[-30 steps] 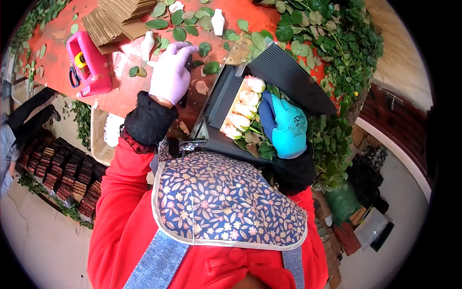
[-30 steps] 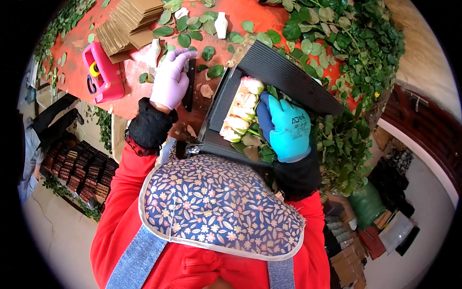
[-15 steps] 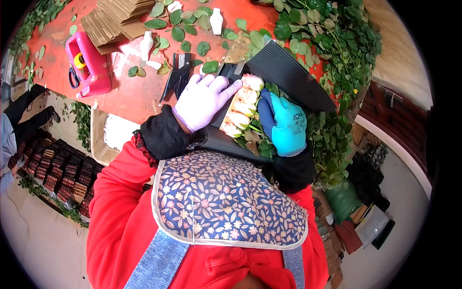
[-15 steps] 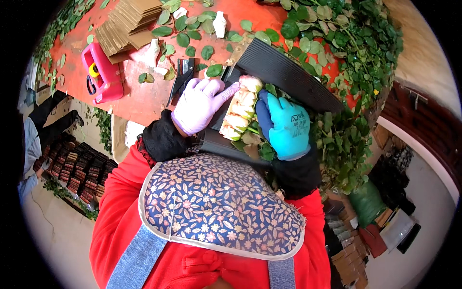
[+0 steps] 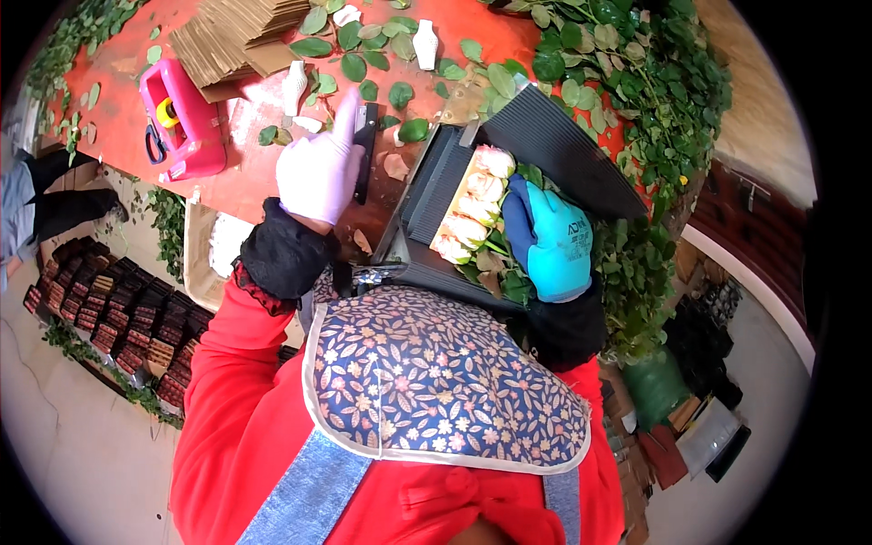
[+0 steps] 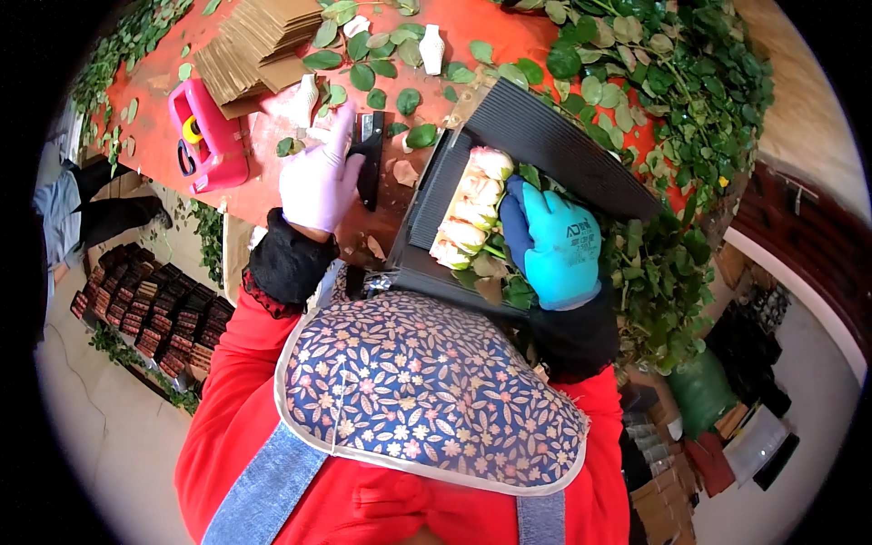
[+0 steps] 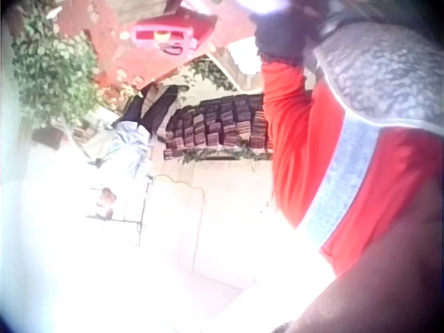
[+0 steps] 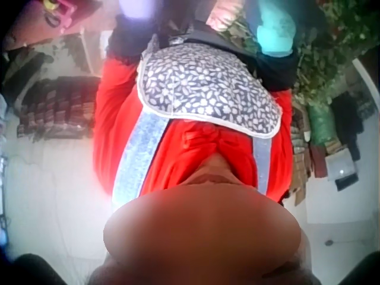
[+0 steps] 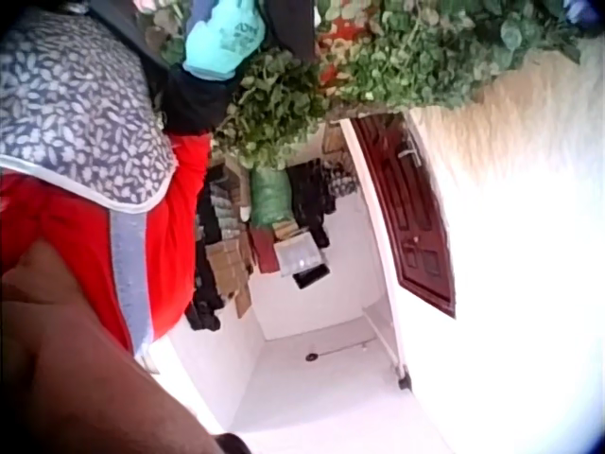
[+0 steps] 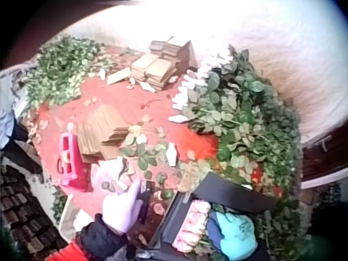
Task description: The person places roses into a black box, aligning them side-by-side and trimming the stems using shears.
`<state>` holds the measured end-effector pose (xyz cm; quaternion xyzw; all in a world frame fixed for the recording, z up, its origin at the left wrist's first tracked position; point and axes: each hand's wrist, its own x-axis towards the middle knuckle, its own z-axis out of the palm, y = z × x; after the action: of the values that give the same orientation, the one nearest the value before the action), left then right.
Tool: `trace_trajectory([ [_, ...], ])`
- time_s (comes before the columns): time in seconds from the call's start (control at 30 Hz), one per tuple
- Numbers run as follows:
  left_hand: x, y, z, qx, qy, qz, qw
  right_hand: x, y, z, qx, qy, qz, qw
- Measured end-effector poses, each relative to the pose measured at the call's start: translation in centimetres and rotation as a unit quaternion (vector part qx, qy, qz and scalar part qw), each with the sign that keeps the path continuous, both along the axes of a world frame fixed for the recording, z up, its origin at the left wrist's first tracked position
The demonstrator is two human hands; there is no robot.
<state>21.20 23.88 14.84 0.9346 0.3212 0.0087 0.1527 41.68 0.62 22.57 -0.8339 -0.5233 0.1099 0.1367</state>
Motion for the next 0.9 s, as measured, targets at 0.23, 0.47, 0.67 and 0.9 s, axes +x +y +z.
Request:
trace_trajectory([
  [0.23, -3.2, 6.3, 0.9, 0.093, -0.036, 0.049, 0.994, 0.2, -0.1, 0.0, -0.003, 0.004, 0.006, 1.0],
  [0.47, -4.4, 8.2, 3.3, 0.249, -0.143, -0.026, 0.957, 0.3, -0.3, -0.4, -0.006, -0.007, 0.012, 1.0],
  [0.67, -3.1, 5.0, 6.3, -0.125, -0.223, 0.017, 0.967, 0.4, -0.2, -0.6, 0.023, -0.023, 0.024, 0.999],
  [0.9, 3.9, -1.2, 8.2, -0.154, -0.201, -0.377, 0.891, 0.4, -0.1, -1.2, 0.041, -0.05, 0.026, 0.998],
])
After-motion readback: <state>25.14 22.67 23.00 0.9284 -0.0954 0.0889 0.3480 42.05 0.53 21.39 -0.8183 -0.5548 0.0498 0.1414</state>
